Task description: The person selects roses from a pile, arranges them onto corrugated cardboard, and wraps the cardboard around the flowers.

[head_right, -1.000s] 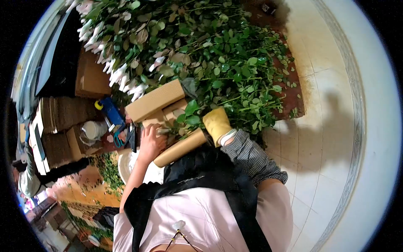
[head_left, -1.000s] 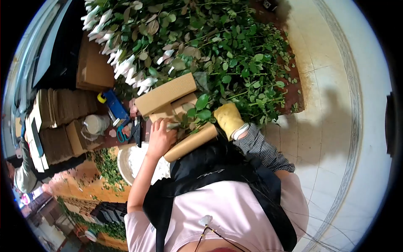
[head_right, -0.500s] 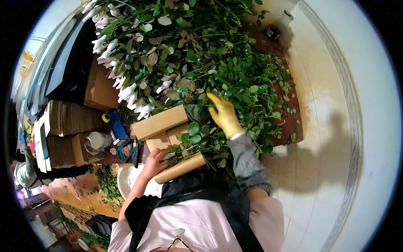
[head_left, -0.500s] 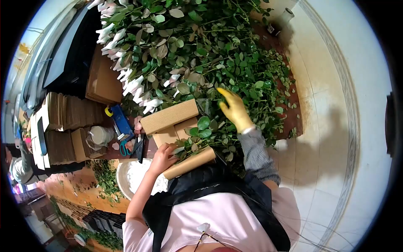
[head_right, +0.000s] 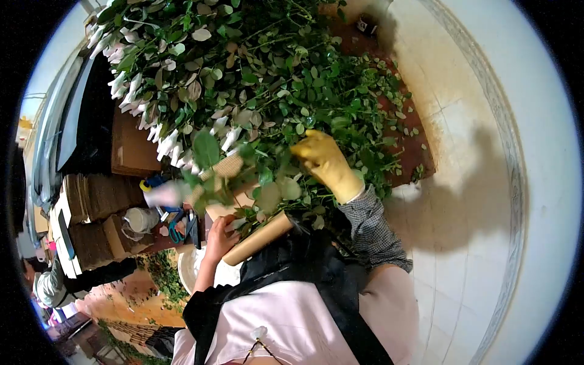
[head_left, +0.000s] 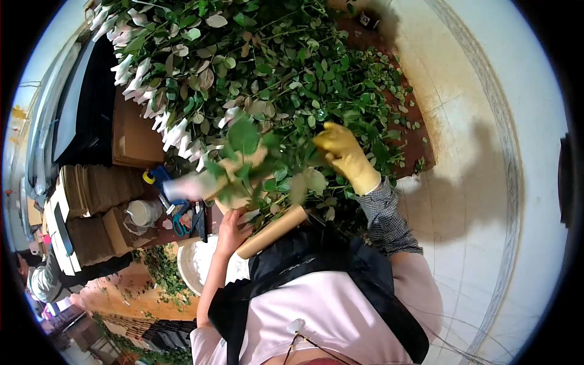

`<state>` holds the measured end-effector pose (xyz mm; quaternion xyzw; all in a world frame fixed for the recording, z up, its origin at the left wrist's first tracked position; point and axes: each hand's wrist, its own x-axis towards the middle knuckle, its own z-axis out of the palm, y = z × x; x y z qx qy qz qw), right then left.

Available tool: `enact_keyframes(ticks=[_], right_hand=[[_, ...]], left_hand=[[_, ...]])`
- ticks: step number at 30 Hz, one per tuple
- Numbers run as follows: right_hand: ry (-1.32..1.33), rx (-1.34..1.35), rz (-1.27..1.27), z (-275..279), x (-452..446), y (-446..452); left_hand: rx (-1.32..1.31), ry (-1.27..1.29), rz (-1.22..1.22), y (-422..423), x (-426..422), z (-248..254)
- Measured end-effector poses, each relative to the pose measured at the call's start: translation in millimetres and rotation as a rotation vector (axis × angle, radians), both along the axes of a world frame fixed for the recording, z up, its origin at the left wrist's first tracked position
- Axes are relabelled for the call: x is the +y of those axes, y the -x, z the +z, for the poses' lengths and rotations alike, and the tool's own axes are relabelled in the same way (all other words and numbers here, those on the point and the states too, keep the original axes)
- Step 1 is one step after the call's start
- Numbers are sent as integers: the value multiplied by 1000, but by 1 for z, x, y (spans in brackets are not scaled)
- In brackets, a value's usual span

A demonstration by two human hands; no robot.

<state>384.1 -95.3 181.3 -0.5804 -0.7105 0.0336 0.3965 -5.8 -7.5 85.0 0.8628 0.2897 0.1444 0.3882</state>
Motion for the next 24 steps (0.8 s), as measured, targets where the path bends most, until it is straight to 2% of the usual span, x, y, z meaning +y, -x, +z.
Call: enact_keyframes(ticks=[2,3,4,6,8,10,12,14,16,18,20,22,24], right_hand=[[200,-47,42,-41,-11,0],[268,-197,-33,-60,-20,6],[365,-306,-63,-76,-24,7],[535,-425,-112,-100,-29,12],[547,-450,-126,-113,-32,17],[426,-337,-174,-110,-33,25],[735,-329,-162,-100,-34,23],[948,-410,-128,-68,-36,29],[933,-367,-137,-76,-45,33],[885,-147,-160,-125,-57,28],[928,105,-95,-138,-59,15],[1150,393,111,-102,-45,-10],[1191,592,102,-70,-26,-30]], left_hand=[[64,15,71,-2,-4,11],[355,70,56,0,-2,13],[362,67,51,2,0,10],[198,-148,-105,-2,6,7],[263,-220,-169,-8,9,18],[193,-616,-156,-21,9,43],[200,-620,-139,-21,11,33],[207,-334,-88,-14,11,18],[201,-277,-55,-11,3,15],[210,-204,14,-9,0,15],[67,-221,46,-10,-4,3],[64,-139,108,-8,-5,-7],[108,-77,128,-9,-6,-2]])
